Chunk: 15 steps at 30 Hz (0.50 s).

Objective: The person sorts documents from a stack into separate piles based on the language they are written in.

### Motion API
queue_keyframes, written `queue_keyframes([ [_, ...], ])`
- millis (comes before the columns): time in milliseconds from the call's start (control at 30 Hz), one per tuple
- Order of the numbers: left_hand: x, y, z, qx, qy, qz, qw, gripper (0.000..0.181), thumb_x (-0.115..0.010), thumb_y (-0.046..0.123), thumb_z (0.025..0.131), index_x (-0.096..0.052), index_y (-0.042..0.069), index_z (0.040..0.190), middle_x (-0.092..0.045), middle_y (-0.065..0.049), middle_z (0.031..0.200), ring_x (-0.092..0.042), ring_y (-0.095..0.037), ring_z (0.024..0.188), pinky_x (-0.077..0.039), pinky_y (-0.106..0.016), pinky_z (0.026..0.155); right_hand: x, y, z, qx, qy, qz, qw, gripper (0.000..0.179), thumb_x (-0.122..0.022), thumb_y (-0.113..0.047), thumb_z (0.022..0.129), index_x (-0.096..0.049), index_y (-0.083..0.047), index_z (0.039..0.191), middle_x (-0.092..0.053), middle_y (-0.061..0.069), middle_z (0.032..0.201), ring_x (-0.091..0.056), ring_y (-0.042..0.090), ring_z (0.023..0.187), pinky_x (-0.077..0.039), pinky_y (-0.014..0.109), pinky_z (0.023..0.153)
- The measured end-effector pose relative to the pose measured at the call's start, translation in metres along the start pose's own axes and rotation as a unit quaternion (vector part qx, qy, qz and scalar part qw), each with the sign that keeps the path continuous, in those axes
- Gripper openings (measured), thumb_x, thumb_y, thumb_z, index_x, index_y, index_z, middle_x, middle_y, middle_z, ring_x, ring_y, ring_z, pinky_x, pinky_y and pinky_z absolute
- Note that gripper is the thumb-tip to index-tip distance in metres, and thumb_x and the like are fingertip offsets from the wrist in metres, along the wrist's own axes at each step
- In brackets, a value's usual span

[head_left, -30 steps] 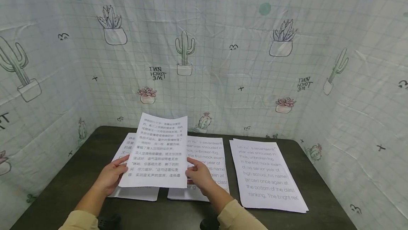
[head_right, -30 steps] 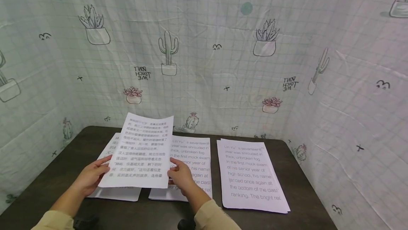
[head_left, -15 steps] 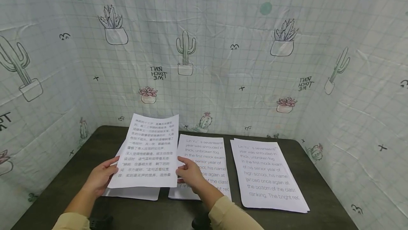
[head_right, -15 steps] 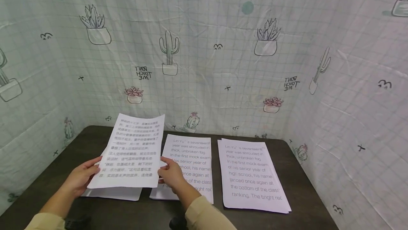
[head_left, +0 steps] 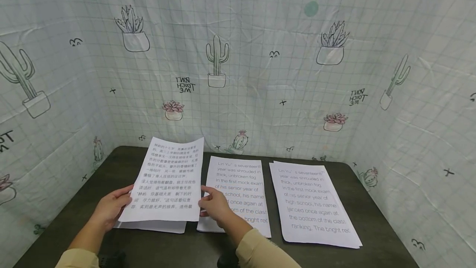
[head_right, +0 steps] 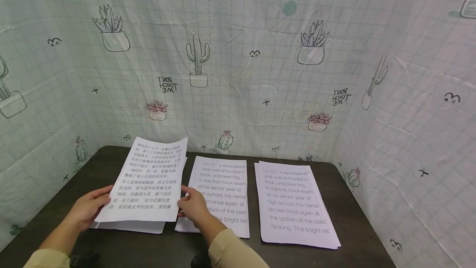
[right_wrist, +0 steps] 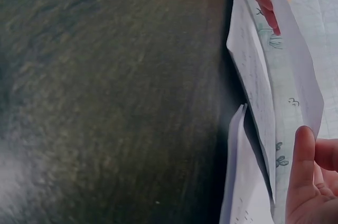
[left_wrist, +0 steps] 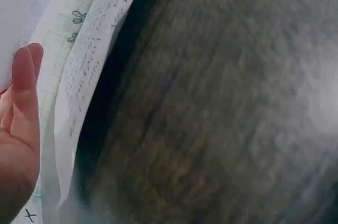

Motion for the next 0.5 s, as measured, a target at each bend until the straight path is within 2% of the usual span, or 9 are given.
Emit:
queue_keyframes([
  [200, 0.0008, -0.0048, 0.0024, 0.015, 0.014, 0.025, 0.9995, 0.052, -0.048, 0.011, 0.100, -0.035, -0.002, 0.149, -0.052, -0.026, 0.137, -0.063, -0.009, 0.085, -0.057, -0.028, 0.070, -0.0037, 0.0036, -0.0009, 0.008, -0.002, 0.008, 0.9999, 0.057, -0.061, 0.005, 0.084, -0.052, -0.002, 0.139, -0.060, 0.009, 0.085, -0.060, 0.015, 0.072, -0.059, 0.029, 0.059],
  [500, 0.0025, -0.0082, 0.0035, 0.011, 0.032, 0.071, 0.9969, 0.052, -0.050, 0.011, 0.098, -0.038, -0.004, 0.147, -0.044, -0.031, 0.144, -0.061, -0.011, 0.091, -0.054, -0.025, 0.068, -0.0096, 0.0090, 0.0009, 0.006, -0.010, -0.004, 0.9999, 0.057, -0.061, 0.005, 0.084, -0.051, 0.000, 0.139, -0.060, 0.008, 0.085, -0.060, 0.013, 0.067, -0.059, 0.028, 0.059],
])
Point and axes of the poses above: each hand's wrist, its own z-axis towards the middle knuckle, its own x-axis out of the back of the hand, y = z × x, the point moved 1 cm from there along z, towards the middle knuckle
